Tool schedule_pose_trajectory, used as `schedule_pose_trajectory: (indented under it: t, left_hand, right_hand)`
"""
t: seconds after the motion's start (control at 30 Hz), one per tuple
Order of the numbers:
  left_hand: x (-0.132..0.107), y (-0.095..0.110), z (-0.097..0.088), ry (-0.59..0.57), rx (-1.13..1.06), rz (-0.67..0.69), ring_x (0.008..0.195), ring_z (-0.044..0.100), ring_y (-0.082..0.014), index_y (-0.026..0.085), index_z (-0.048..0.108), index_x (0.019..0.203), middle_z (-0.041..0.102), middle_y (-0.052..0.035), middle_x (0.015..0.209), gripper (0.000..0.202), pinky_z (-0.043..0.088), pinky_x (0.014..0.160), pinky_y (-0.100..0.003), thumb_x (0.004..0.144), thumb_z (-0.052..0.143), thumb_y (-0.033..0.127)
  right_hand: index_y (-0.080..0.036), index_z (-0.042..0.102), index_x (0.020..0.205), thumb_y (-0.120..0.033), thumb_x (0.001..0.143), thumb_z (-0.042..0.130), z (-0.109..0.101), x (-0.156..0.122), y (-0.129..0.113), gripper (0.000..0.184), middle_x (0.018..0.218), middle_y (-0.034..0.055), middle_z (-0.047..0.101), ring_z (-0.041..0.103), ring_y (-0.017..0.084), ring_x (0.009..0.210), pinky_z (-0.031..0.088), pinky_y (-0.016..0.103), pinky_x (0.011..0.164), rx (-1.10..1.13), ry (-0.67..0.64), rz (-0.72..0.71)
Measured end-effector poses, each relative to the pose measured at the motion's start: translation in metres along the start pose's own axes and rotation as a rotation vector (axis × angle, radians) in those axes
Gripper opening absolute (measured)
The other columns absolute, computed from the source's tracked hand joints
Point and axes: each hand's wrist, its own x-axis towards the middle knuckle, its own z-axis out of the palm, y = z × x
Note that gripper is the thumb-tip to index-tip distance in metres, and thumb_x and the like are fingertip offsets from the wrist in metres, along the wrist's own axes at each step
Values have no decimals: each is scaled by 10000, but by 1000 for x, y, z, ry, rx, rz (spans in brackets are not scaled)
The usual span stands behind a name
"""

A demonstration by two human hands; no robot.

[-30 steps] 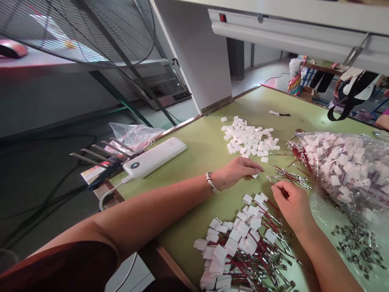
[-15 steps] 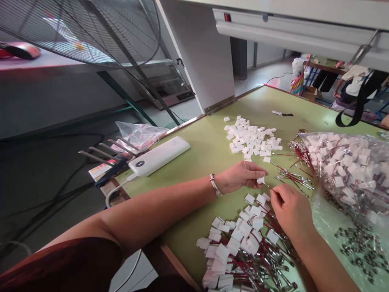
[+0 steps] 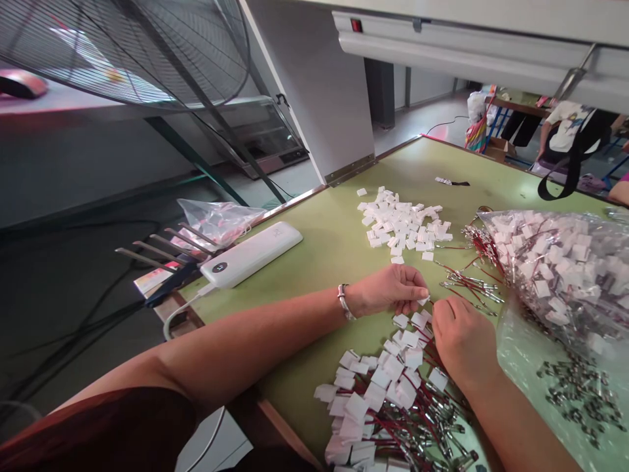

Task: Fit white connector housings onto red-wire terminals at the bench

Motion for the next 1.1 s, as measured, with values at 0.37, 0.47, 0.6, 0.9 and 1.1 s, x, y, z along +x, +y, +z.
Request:
schedule_pose_trajectory:
  t: [0.37, 0.47, 0.6, 0.9, 1.1]
  left_hand:
    - [1, -2, 3, 7, 286, 20, 423, 451, -44, 147, 588, 713, 544, 63, 479, 124, 340, 432, -185, 784, 652, 227]
    - [1, -2, 0, -33, 268, 5, 421, 447, -46, 148, 596, 711, 545, 61, 483, 148, 329, 423, -187, 754, 679, 262]
    - [-1, 2, -8, -174, 143, -59, 399, 421, -40, 147, 583, 696, 548, 59, 485, 316, 239, 377, -187, 636, 783, 384]
    - [0, -6, 4, -91, 309, 35, 456, 474, -55, 149, 572, 771, 549, 63, 518, 257, 349, 467, -206, 726, 730, 346]
    - [-5, 13, -14, 207, 892, 317, 739, 602, -146, 139, 649, 959, 653, -45, 829, 304, 463, 673, -273, 806, 679, 400]
  right_hand:
    - [-220, 491, 695, -165, 909, 422, 12, -10, 2, 231, 624, 3, 543, 513, 150, 586, 335, 263, 557, 360, -166, 103]
    - [-215, 500, 699, -169, 917, 428, 9, -9, 3, 234, 631, 2, 542, 505, 145, 589, 333, 262, 559, 370, -162, 89]
    - [-209, 522, 720, -151, 929, 422, 2, -6, 6, 239, 640, 2, 528, 488, 146, 604, 330, 265, 578, 350, -116, -21]
    - [-228, 428, 644, -147, 909, 421, 11, -8, 5, 277, 573, -15, 474, 436, 141, 523, 303, 273, 525, 301, -99, 18]
    - [-207, 556, 727, -215, 906, 471, 4, -6, 0, 199, 644, 4, 604, 554, 139, 593, 391, 262, 578, 473, -156, 157]
